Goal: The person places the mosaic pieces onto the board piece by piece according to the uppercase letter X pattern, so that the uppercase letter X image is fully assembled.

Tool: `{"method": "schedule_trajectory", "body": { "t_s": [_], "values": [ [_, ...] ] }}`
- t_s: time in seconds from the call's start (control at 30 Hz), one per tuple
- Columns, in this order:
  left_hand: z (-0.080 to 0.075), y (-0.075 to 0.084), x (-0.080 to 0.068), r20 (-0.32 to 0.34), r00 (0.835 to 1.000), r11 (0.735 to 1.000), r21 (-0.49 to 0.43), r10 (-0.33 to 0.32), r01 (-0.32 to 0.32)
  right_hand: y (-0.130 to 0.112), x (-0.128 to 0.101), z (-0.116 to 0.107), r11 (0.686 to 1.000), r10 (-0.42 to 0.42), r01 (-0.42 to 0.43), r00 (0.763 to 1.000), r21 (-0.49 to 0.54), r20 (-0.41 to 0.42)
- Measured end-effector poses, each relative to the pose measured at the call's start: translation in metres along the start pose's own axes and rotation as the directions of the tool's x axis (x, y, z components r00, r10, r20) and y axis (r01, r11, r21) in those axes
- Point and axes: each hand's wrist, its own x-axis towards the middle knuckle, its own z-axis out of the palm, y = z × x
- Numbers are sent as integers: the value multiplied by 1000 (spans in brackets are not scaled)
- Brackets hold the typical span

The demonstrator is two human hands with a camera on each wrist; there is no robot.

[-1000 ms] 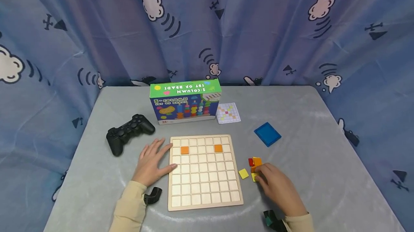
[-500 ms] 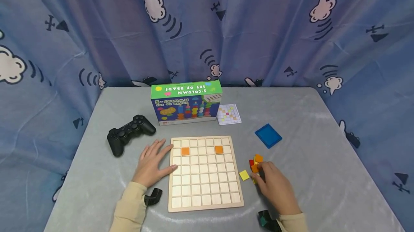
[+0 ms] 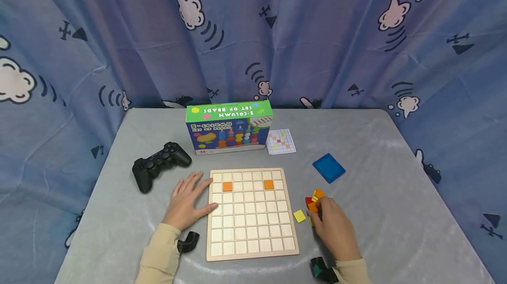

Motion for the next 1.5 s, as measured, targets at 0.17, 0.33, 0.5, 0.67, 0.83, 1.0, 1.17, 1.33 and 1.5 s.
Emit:
{"method": "schedule_trajectory", "body": {
  "t_s": [0.17, 0.33, 0.5, 0.67, 0.83, 1.0, 1.17, 1.33, 1.5],
  "values": [
    [-1, 1, 0, 1, 1000, 1000, -5, -3, 3, -2, 1, 1, 1000, 16, -16, 1000, -16, 9],
    [-1, 0, 1, -6, 1000, 1000, 2, 4, -4, -5, 0, -2, 1000, -11, 11, 1000, -13, 5],
    [2, 0, 1, -16, 1000, 1000, 9, 9, -9, -12, -4, -11, 991, -134, 135, 991, 18, -22],
    [4, 2, 1, -2, 1000, 1000, 5, 13, -13, -25, -4, -19, 953, -291, 296, 954, 66, -77],
    [2, 2, 1, -11, 1000, 1000, -2, 5, -5, -42, 4, -18, 874, -475, 482, 875, 62, -97],
    [0, 0, 0, -2, 1000, 1000, 5, -1, 1, -62, 13, -13, 821, -560, 565, 825, 83, -77],
    [0, 1, 0, -6, 1000, 1000, 3, -2, 2, -80, 22, -7, 774, -623, 627, 779, 93, -72],
    [1, 0, 0, -10, 1000, 1000, 10, 4, -4, -95, 29, 0, 761, -644, 645, 764, 68, -47],
    [2, -1, 0, -7, 1000, 1000, 11, 3, -3, -106, 40, 5, 742, -669, 669, 743, 41, -11]
  ]
}}
